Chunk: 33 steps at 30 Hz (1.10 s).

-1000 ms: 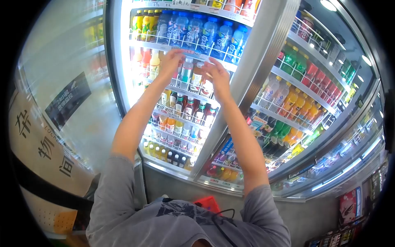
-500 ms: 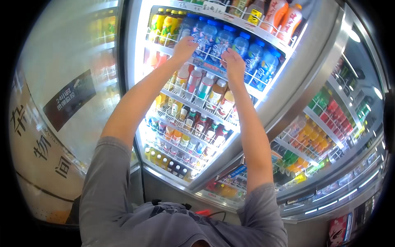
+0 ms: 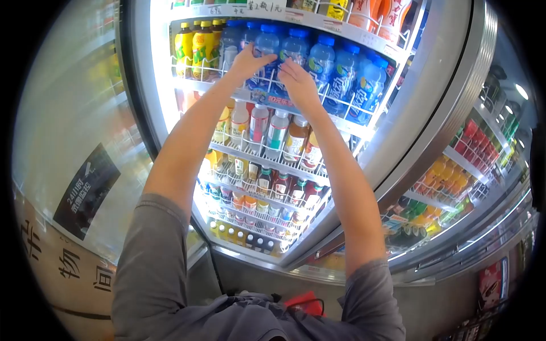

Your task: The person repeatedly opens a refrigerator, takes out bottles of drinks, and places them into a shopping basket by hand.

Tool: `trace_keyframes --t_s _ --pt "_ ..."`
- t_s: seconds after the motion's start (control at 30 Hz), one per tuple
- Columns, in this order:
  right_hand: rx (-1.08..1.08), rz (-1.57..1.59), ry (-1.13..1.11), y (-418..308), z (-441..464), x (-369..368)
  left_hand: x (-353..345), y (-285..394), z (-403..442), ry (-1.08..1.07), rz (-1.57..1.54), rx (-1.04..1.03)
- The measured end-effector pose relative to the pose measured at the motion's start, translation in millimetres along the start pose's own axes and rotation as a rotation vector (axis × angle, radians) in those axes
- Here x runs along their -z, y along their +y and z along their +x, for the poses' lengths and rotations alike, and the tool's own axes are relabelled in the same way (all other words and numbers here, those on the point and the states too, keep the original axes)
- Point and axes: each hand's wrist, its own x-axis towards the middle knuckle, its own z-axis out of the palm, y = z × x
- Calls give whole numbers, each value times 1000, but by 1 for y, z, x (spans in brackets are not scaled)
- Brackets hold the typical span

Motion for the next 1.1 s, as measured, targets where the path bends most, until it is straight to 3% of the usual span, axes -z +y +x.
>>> trace_keyframes --t_s 0.13,0.3,0.43,0.87,1.1 --pt "-54 -33 -133 9 2 6 0 -5 1 27 -10 50" --pt "-54 -95 -219 5 -4 9 -3 -17 4 110 34 -95" --pt "-64 -282 -233 7 -5 11 5 -6 -6 119 50 -159" --pt "-33 -400 -205 5 -10 18 2 -8 -35 350 40 -481" --pt "-35 -522 -190 -10 -14 13 0 -23 -45 363 -133 -429"
